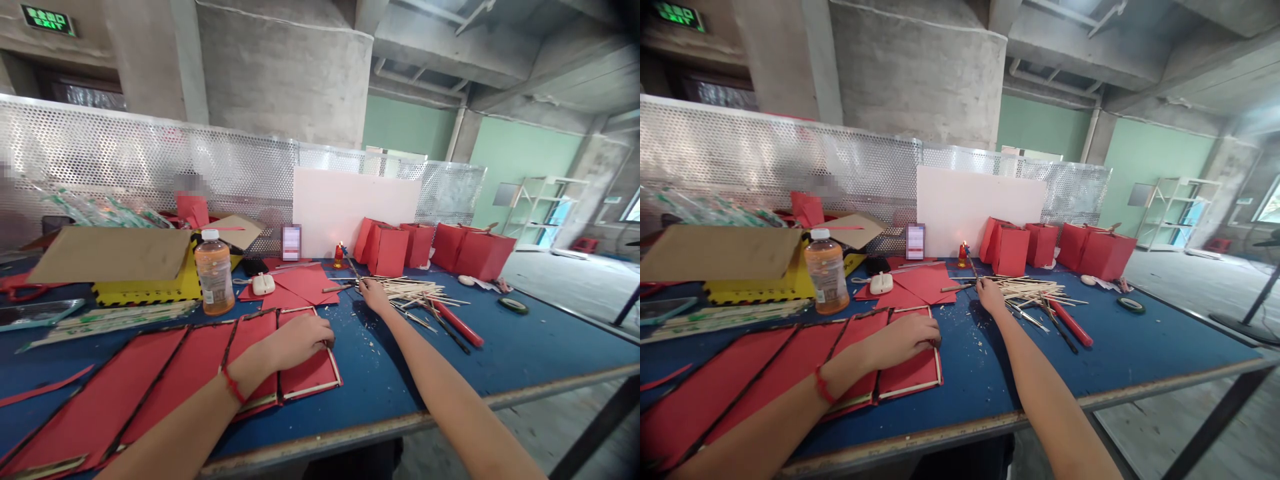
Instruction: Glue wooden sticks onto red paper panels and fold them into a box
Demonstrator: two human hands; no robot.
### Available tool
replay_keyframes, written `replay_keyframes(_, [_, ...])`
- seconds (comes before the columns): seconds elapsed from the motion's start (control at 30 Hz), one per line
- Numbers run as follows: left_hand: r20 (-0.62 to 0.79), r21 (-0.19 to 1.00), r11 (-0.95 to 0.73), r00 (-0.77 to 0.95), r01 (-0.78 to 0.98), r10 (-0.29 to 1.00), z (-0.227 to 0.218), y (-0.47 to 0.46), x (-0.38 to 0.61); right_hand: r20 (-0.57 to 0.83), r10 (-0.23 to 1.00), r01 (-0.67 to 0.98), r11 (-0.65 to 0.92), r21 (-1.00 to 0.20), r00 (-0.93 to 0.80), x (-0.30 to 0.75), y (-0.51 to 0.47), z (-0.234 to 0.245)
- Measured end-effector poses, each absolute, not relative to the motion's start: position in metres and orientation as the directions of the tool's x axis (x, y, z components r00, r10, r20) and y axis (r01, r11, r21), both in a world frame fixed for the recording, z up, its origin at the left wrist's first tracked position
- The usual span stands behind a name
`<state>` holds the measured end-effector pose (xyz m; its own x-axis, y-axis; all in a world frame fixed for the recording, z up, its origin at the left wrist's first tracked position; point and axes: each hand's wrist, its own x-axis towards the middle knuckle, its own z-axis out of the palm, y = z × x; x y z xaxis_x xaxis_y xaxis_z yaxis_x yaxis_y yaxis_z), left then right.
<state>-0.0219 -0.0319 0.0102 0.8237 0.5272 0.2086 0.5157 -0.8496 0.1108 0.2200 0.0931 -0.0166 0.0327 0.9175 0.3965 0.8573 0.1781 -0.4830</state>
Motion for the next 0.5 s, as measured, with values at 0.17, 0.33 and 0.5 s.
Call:
replay_keyframes(0.17, [0.195, 0.115, -0.844, 0.821, 0.524, 0.536, 0.012, -0.0331, -0.0213, 0.391, 0.92, 0.848, 0.177, -0.5, 0.039, 0.2201, 0.0921, -0.0156])
replay_keyframes(0.33, [0.195, 0.113, -0.843, 0.82, 0.526, 0.538, 0.0129, -0.0334, -0.0212, 0.398, 0.916, 0.826, 0.184, -0.532, 0.053, 0.2195, 0.0925, -0.0181])
replay_keyframes(0.5, [0.195, 0.111, -0.841, 0.819, 0.529, 0.54, 0.0136, -0.0345, -0.0208, 0.444, 0.892, 0.775, 0.218, -0.593, 0.088, 0.2207, 0.0911, -0.0085])
